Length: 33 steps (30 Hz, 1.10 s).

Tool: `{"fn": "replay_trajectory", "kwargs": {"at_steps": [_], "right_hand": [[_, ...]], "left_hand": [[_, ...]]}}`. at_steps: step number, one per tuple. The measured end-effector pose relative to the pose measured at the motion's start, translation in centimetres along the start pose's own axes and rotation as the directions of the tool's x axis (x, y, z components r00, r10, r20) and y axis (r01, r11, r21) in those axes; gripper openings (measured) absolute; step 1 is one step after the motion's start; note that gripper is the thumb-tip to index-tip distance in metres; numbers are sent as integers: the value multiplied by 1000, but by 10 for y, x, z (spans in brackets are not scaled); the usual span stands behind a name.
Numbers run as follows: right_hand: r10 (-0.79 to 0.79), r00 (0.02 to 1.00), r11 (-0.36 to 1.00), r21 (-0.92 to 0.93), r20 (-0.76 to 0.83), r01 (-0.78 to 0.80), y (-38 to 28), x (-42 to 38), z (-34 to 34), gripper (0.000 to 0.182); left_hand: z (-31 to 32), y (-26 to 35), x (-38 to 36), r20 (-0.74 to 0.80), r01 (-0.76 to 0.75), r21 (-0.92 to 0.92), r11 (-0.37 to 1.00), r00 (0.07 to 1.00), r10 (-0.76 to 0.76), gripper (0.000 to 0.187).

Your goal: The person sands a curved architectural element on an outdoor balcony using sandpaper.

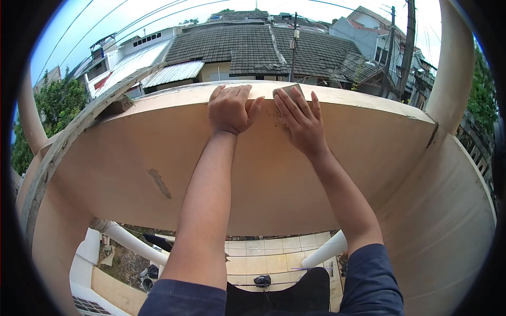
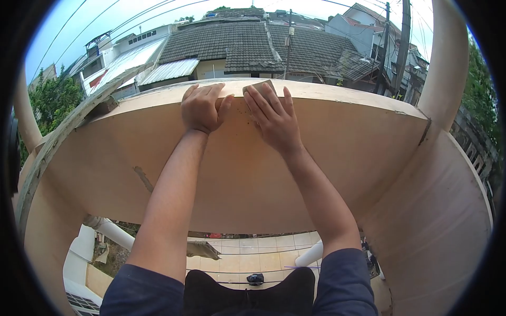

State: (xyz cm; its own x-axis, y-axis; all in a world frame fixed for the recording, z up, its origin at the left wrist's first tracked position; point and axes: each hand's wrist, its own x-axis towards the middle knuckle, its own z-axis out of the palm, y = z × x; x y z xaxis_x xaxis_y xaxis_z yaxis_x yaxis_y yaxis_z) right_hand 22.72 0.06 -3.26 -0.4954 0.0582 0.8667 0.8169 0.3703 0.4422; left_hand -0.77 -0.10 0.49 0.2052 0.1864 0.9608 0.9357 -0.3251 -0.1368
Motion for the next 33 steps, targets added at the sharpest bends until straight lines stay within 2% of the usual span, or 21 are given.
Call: {"fn": "replay_trajectory", "kwargs": {"at_steps": [2,4,5,6,8,9,12,13,14,16,18,20,22,24,26,28,29,33], "right_hand": [[65,998,996,-58,-18,-66,14,-1,5,53],[331,934,941,-28,-133,-337,21,2,9,52],[346,923,928,-85,-168,-363,14,2,14,49],[347,923,928,-81,-166,-364,5,6,12,49],[207,975,976,-51,-79,-212,-9,9,6,46],[157,984,988,20,-78,-156,-13,13,0,44],[182,981,983,22,-61,-181,6,11,3,43],[284,953,959,53,-103,-280,16,11,6,41],[277,954,961,54,-113,-272,21,11,10,41],[364,918,931,65,-158,-358,20,13,11,38],[355,922,934,12,-153,-358,1,15,12,38],[185,973,980,98,-141,-172,-14,22,7,38],[152,975,986,99,-159,-138,-11,24,1,38],[108,989,977,192,-96,-88,9,19,-2,39],[164,982,966,214,-89,-142,26,7,-3,40],[251,958,962,143,-141,-231,38,2,-4,38],[248,952,968,82,-179,-236,35,-1,1,36],[237,960,971,58,-149,-231,-3,13,-1,35]], "left_hand": [[0,0,-1,-3,13,3,1000,1000,-13,48],[2,0,-1,-24,8,-3,1000,1000,-8,49],[2,-1,-2,-42,2,-13,1000,999,-3,50],[1,-1,-2,-39,3,-10,1000,999,-4,50],[-1,0,-1,-2,8,10,1000,1000,-8,47],[-2,1,-1,0,5,10,1000,1000,-5,47],[-3,2,-1,9,19,-2,1000,1000,-19,47],[-2,2,-1,0,13,-8,1000,1000,-13,48],[-2,1,-1,-8,8,-12,1000,1000,-8,48],[0,0,0,-30,5,-7,1000,1000,-5,48],[1,1,-3,-35,-2,-12,1000,999,1,48],[2,0,-2,-42,5,-21,1000,999,-6,52],[0,2,-1,-33,7,-28,1000,999,-8,52],[-2,0,0,-25,-3,-27,1000,1000,2,51],[-1,0,-1,-35,-11,-18,1000,999,11,53],[-1,-1,2,-31,-15,-8,1000,999,14,53],[0,-1,2,-36,-18,-14,1000,999,17,54],[1,-1,-2,-52,-20,-19,1000,998,19,55]]}}
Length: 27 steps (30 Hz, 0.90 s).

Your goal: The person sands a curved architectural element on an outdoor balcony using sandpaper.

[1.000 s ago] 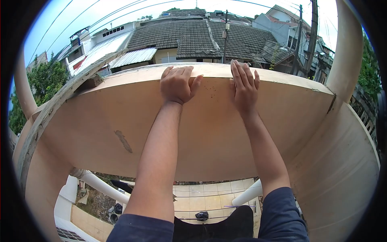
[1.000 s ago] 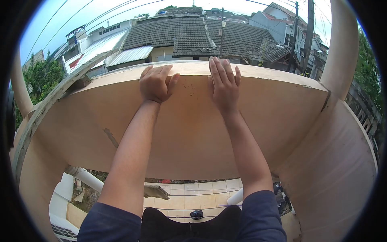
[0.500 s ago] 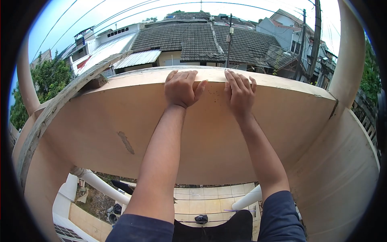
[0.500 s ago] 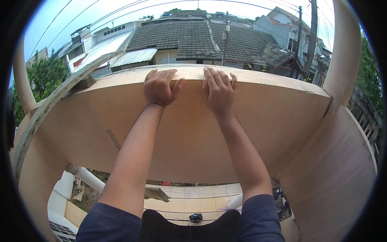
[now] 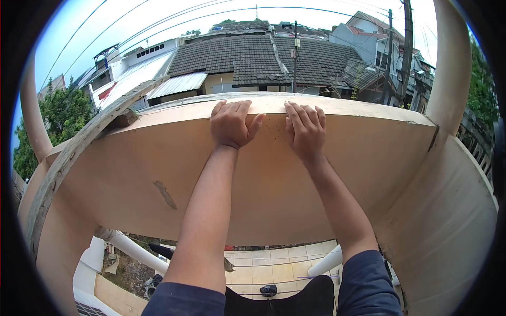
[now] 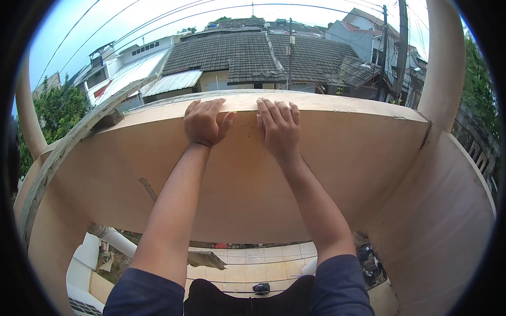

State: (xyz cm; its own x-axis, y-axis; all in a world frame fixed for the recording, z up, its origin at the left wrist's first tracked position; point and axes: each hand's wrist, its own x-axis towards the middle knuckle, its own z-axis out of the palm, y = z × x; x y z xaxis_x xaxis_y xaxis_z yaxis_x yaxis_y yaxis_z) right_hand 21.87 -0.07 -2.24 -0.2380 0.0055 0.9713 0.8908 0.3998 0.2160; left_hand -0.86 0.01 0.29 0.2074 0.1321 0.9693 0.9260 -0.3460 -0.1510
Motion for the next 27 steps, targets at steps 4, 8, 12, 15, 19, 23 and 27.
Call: {"fn": "replay_trajectory", "kwargs": {"at_steps": [4,8,12,15,19,23,27], "right_hand": [[-51,995,992,118,85,40,14,2,-7,34],[28,999,999,17,22,-29,36,-9,-12,33],[86,996,993,-76,-1,-85,9,-4,-2,35],[-31,996,999,43,81,27,-9,5,-4,37],[-83,990,992,100,115,72,-1,5,-8,39],[44,998,999,20,54,-45,26,-8,-11,34],[176,980,971,-149,-88,-187,47,-20,3,30]], "left_hand": [[-1,2,0,28,15,4,1000,999,-15,56],[-2,0,1,33,12,9,1000,999,-12,57],[-3,2,2,-5,10,-22,1000,1000,-10,58],[1,0,1,-26,-11,13,1000,1000,11,59],[0,-1,1,-15,-4,-11,1000,1000,4,60],[-1,0,0,-4,-13,-11,1000,1000,13,60],[-3,0,1,-12,-10,-6,1000,1000,10,59]]}}
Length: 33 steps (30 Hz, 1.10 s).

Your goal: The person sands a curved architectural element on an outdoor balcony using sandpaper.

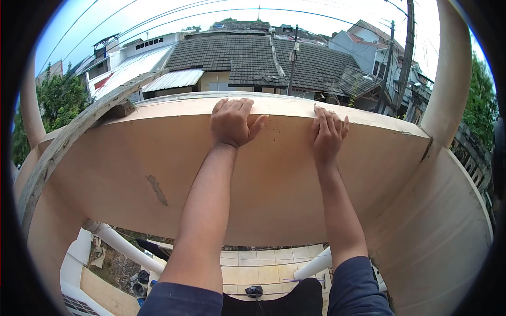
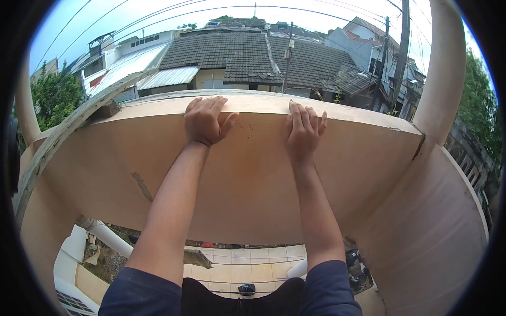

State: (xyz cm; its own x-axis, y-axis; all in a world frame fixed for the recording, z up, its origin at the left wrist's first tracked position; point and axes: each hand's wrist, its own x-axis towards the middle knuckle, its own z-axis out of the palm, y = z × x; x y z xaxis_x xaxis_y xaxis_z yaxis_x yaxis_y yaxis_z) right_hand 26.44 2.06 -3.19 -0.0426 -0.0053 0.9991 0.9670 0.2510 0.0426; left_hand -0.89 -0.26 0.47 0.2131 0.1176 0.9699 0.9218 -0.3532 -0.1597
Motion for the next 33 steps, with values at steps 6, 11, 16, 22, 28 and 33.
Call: {"fn": "replay_trajectory", "kwargs": {"at_steps": [6,11,16,22,28,33], "right_hand": [[-132,987,983,138,88,119,-48,6,-12,33],[-165,983,980,130,82,154,-12,5,-8,34],[-95,994,995,-15,53,96,-24,0,-5,35],[-163,984,983,96,74,155,-14,1,-8,35],[-83,996,997,6,30,83,-21,0,-4,34],[-212,974,972,121,82,201,-34,5,-9,34]], "left_hand": [[3,0,-1,9,14,-5,1000,1000,-14,57],[1,-2,0,21,18,-6,1000,1000,-18,61],[3,2,-4,9,11,15,1000,1000,-12,58],[1,0,0,12,7,13,1000,1000,-8,58],[1,0,0,27,16,0,1000,1000,-16,60],[1,1,-1,39,21,1,1000,999,-21,59]]}}
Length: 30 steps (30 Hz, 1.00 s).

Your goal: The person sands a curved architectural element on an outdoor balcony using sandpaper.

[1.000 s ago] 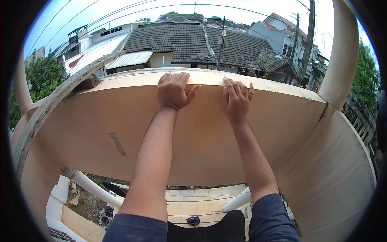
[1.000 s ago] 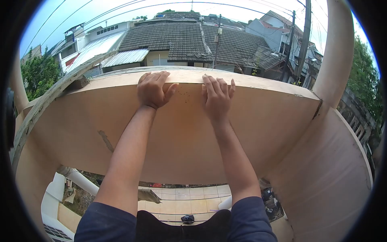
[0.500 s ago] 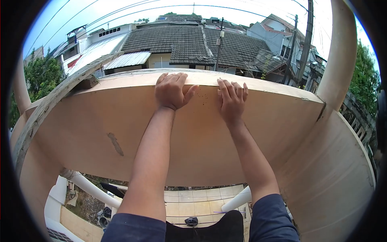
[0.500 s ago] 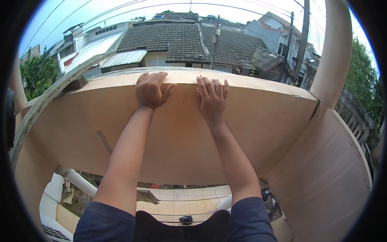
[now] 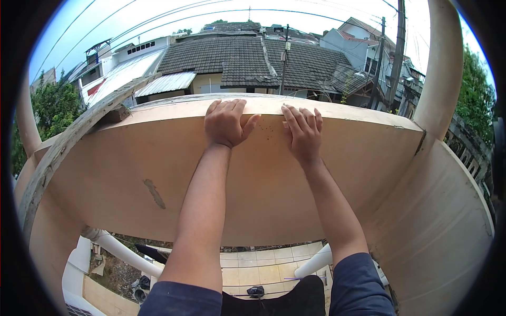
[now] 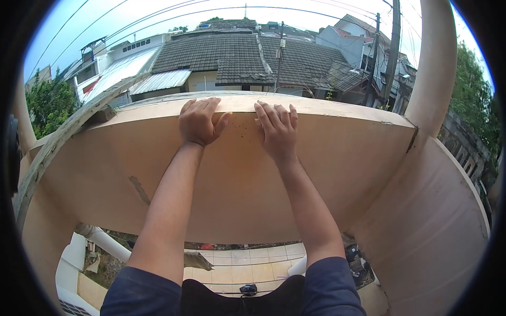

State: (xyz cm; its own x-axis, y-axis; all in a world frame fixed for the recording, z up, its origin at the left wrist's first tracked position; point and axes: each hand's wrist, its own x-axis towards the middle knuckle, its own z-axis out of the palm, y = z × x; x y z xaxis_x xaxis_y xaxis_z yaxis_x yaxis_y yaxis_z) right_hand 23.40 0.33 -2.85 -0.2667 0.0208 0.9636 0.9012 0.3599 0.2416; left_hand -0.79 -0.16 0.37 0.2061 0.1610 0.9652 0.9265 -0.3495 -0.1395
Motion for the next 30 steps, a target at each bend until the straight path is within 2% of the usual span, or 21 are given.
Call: {"fn": "replay_trajectory", "kwargs": {"at_steps": [4,7,9,11,15,18,22,24,27,28,29,30], "right_hand": [[114,992,990,-76,-62,-119,39,-11,-3,34],[172,984,977,-118,-35,-175,26,-8,0,34],[142,990,983,-116,11,-140,7,0,-4,35],[-16,999,998,54,49,14,-7,7,-6,36],[-42,997,998,55,60,39,13,2,-4,36],[217,976,971,-101,11,-215,29,-5,4,36],[237,961,971,-77,145,-228,-31,14,-10,38],[7,995,998,69,96,-14,-46,15,-10,39],[20,992,998,57,126,-27,-26,13,-14,41],[107,987,991,64,117,-115,-12,8,-8,40],[101,988,991,75,114,-110,1,2,-2,40],[174,980,984,17,98,-177,9,1,-2,39]], "left_hand": [[0,-2,0,-1,0,-16,1000,1000,0,58],[-2,0,1,-8,1,-11,1000,1000,-1,58],[-3,2,-2,2,10,-17,1000,1000,-10,57],[-2,0,2,-8,11,-8,1000,1000,-11,57],[-2,0,1,3,14,-39,999,1000,-14,57],[-3,-1,1,12,25,-50,998,1000,-24,57],[-1,-1,1,-15,-8,-9,1000,1000,8,56],[-1,-1,0,5,-8,-22,1000,1000,8,56],[-3,0,2,7,8,-11,1000,1000,-8,56],[-3,1,2,12,5,-13,1000,1000,-5,56],[-3,0,2,20,7,-15,1000,1000,-7,56],[-3,-1,2,18,16,-5,1000,1000,-16,56]]}}
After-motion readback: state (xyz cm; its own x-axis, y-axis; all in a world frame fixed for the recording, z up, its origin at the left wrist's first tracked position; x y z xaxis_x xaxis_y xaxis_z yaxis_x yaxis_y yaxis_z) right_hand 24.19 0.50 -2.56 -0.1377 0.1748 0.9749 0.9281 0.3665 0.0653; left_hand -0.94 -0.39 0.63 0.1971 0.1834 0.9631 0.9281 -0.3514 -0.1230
